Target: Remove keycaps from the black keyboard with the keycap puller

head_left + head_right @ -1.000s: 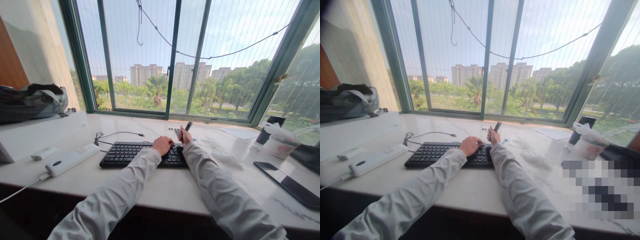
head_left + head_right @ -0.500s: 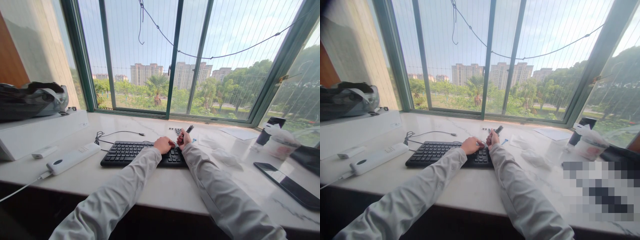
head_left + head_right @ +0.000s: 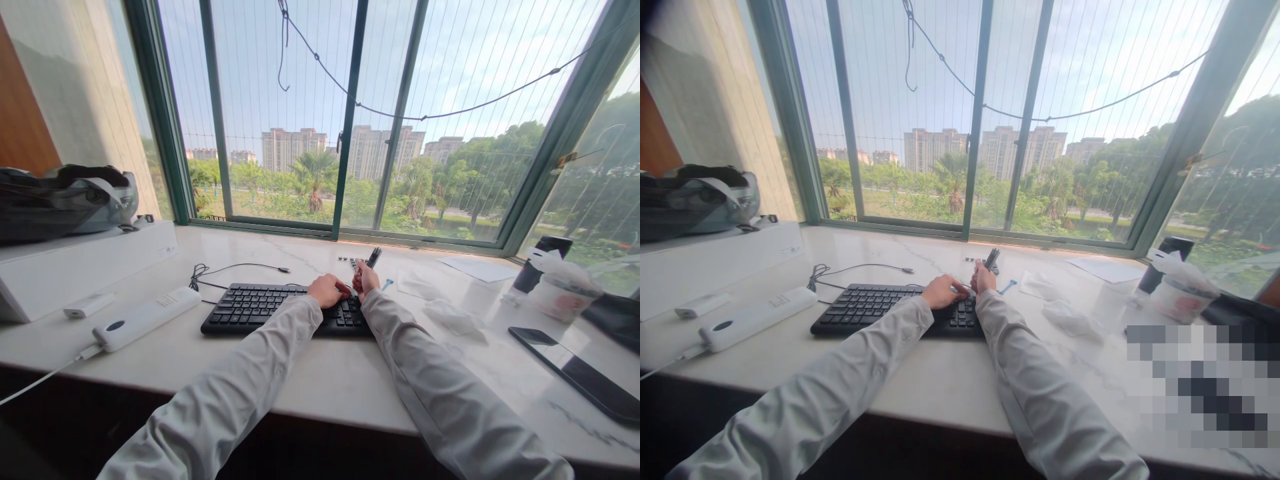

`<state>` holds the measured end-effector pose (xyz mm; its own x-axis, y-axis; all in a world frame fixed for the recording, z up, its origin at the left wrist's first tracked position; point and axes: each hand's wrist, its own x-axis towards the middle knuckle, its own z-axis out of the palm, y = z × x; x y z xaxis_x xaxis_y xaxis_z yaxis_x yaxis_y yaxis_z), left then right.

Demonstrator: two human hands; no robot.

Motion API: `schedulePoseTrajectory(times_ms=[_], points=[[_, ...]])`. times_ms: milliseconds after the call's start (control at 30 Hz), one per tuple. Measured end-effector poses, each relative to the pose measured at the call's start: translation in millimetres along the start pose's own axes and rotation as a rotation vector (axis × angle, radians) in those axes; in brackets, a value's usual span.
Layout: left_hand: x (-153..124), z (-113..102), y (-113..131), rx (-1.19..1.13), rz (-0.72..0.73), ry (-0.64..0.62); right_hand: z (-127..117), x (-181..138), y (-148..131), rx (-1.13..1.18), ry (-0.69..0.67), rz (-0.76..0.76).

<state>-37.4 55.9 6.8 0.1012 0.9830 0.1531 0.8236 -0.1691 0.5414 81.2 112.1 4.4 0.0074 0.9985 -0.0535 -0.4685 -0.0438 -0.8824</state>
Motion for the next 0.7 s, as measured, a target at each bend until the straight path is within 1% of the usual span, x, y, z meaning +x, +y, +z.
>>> schedulePoseTrajectory(times_ms=[100,200,333,467,700], points=[[-0.3,-0.1,0.4,0.006,-0.003,0.004,0.8,3.0,2.5,-0.056,-0.003,0.005],[-0.1,0.0,0.3,0.009,-0.001,0.005,0.8,5.6,5.0,-0.084,0.023,-0.008],[1.1,0.7,-0.9,0.004,0.001,0.005,0.4,6.1,7.0,-0.051,0.055,-0.069],[1.9,1.9,-1.8,0.009,0.005,0.011,0.6,5.7,7.4,-0.052,0.078,-0.07],[-0.2,-0.1,0.2,0.006,0.006,0.002,2.4,8.0,9.8,-0.058,0.066,-0.085]])
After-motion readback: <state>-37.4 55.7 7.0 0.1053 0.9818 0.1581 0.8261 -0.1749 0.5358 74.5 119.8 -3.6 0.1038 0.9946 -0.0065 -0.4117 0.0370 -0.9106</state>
